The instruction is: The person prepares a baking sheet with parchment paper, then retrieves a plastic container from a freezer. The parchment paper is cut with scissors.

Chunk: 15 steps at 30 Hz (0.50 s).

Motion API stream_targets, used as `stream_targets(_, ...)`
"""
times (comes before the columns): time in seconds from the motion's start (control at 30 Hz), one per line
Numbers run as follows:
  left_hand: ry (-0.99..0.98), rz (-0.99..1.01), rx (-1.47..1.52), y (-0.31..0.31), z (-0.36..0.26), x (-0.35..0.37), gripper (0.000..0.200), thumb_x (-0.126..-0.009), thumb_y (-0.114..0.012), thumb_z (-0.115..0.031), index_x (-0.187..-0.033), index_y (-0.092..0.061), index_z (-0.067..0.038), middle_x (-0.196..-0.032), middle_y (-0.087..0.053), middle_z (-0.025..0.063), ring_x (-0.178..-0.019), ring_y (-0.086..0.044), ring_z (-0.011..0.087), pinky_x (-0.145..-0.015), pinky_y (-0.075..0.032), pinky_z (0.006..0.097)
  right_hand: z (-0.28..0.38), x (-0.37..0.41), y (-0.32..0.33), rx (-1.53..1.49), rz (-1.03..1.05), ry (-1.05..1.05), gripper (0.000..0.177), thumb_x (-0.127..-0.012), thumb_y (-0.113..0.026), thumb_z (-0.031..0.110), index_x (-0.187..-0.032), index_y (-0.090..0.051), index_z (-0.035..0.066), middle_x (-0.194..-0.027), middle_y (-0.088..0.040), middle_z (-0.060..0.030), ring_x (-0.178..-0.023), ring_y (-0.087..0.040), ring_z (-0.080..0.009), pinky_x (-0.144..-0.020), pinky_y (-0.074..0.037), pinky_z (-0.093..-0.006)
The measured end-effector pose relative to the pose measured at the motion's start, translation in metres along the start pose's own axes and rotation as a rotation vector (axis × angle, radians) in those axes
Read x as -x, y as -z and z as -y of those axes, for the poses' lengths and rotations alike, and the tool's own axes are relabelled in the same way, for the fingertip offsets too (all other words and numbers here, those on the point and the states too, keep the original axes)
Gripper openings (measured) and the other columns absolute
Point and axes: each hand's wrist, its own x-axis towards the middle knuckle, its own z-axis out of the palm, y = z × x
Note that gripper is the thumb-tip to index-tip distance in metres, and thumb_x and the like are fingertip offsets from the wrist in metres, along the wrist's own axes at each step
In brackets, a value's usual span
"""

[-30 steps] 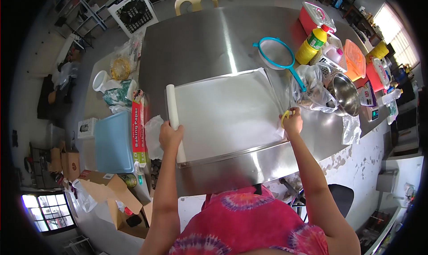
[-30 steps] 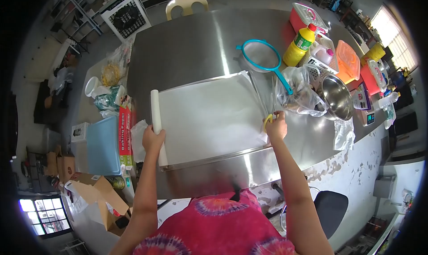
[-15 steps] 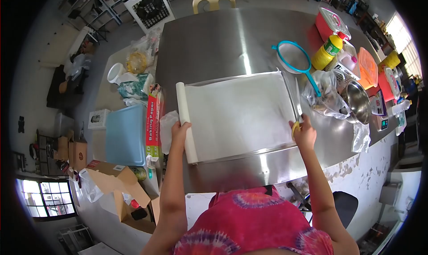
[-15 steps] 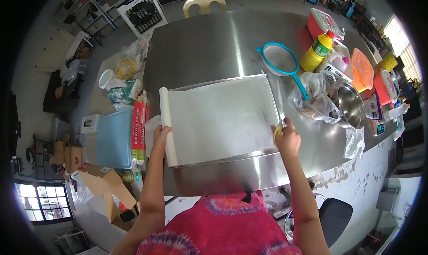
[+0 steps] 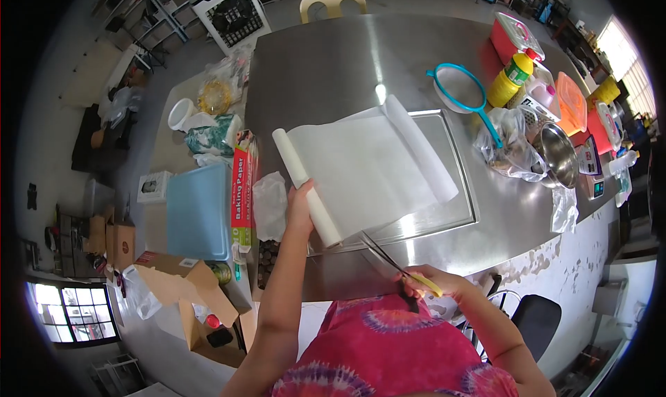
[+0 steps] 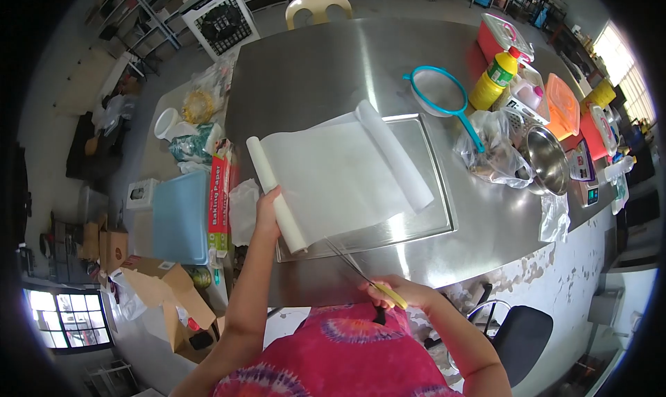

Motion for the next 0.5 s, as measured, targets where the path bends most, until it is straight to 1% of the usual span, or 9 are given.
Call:
stream_targets(0.03, -0.038, -0.07, -0.007, -0.01, -0.001, 0.007, 0.029, -0.084, -0.055, -0.019, -0.104, -0.047, 0.001, -0.084, -0.054, 0.0087, -0.069, -0.057, 0.0213, -0.063, -0.05, 0.0343, 0.002, -0.005, -0.008, -0.008, -0.072, 0.015, 0.048, -0.085, -0.06, 0.043, -0.108, -0.054, 0.001, -0.069, -0.048, 0.0021, -0.058, -0.043, -0.0056, -0.051, -0.036, -0.0185)
stream_targets(0.07, -0.036, -0.064, -0.008, -0.014, 0.0, 0.008, 0.029, -0.084, -0.055, -0.019, -0.104, -0.047, 0.001, -0.084, -0.054, 0.0087, -0.069, -0.057, 0.0213, -0.063, -0.05, 0.0343, 0.006, -0.009, -0.014, -0.01, -0.079, 0.018, 0.048, -0.085, -0.06, 0.043, -0.108, -0.054, 0.001, -0.069, -0.048, 0.0021, -0.058, -0.043, -0.0056, -0.051, -0.036, -0.0185)
stream_targets(0.13, -0.069, -0.058, -0.065, -0.021, 0.002, 0.013, 0.032, -0.084, -0.056, -0.017, -0.108, -0.043, 0.001, -0.087, -0.053, 0.0083, -0.072, -0.057, 0.02, -0.064, -0.05, 0.0332, 0.016, -0.02, -0.027, -0.09, -0.095, 0.094, 0.04, -0.084, -0.059, 0.046, -0.09, -0.053, 0.007, -0.067, -0.044, 0.0037, -0.056, -0.041, -0.0044, -0.048, -0.032, -0.0175)
stream_targets(0.17, -0.069, -0.056, -0.065, -0.024, 0.002, 0.016, 0.032, -0.084, -0.056, -0.017, -0.108, -0.043, 0.001, -0.087, -0.053, 0.0083, -0.072, -0.057, 0.02, -0.064, -0.05, 0.0332, 0.017, -0.026, -0.034, -0.13, -0.137, 0.123, 0.039, -0.083, -0.06, 0.048, -0.08, -0.047, 0.011, -0.063, -0.041, 0.0046, -0.052, -0.039, -0.0039, -0.045, -0.03, -0.0177)
stream_targets(0.23, -0.101, -0.085, -0.119, -0.032, 0.001, 0.022, 0.031, -0.085, -0.056, -0.017, -0.106, -0.044, 0.001, -0.087, -0.053, 0.0079, -0.075, -0.056, 0.0178, -0.066, -0.049, 0.0312, 0.025, -0.033, -0.043, -0.126, -0.166, 0.124, 0.039, -0.082, -0.061, 0.048, -0.08, -0.048, 0.01, -0.062, -0.041, 0.0044, -0.051, -0.039, -0.0043, -0.045, -0.031, -0.0182)
stream_targets(0.3, -0.105, -0.07, -0.123, -0.032, 0.003, 0.022, 0.031, -0.085, -0.056, -0.017, -0.107, -0.044, 0.001, -0.088, -0.052, 0.0077, -0.075, -0.056, 0.0174, -0.066, -0.048, 0.031, 0.029, -0.037, -0.049, -0.117, -0.194, 0.121, 0.04, -0.082, -0.061, 0.048, -0.081, -0.049, 0.01, -0.061, -0.041, 0.0042, -0.05, -0.039, -0.0046, -0.044, -0.031, -0.0187)
stream_targets(0.37, -0.11, -0.062, -0.124, -0.029, 0.008, 0.019, 0.031, -0.085, -0.057, -0.017, -0.107, -0.043, 0.001, -0.089, -0.052, 0.0076, -0.075, -0.055, 0.017, -0.066, -0.048, 0.0309, 0.03, -0.039, -0.053, -0.067, -0.269, 0.098, 0.041, -0.081, -0.062, 0.046, -0.082, -0.05, 0.008, -0.058, -0.041, 0.0038, -0.047, -0.039, -0.0053, -0.042, -0.031, -0.0199)
stream_targets(0.43, -0.172, -0.073, -0.092, -0.028, 0.011, 0.014, 0.032, -0.085, -0.057, -0.016, -0.108, -0.043, 0.002, -0.09, -0.052, 0.0072, -0.075, -0.055, 0.0171, -0.064, -0.047, 0.031, 0.032, -0.039, -0.057, -0.057, -0.292, 0.097, 0.041, -0.081, -0.063, 0.045, -0.084, -0.051, 0.006, -0.057, -0.042, 0.0032, -0.046, -0.04, -0.0057, -0.041, -0.032, -0.0203)
stream_targets(0.5, -0.175, -0.091, -0.104, -0.027, 0.012, 0.013, 0.032, -0.085, -0.058, -0.016, -0.108, -0.043, 0.002, -0.09, -0.052, 0.0072, -0.075, -0.054, 0.0168, -0.064, -0.046, 0.0307, 0.029, -0.039, -0.059, -0.046, -0.314, 0.093, 0.041, -0.082, -0.064, 0.043, -0.087, -0.053, 0.004, -0.056, -0.043, 0.0026, -0.045, -0.041, -0.006, -0.04, -0.032, -0.0208)
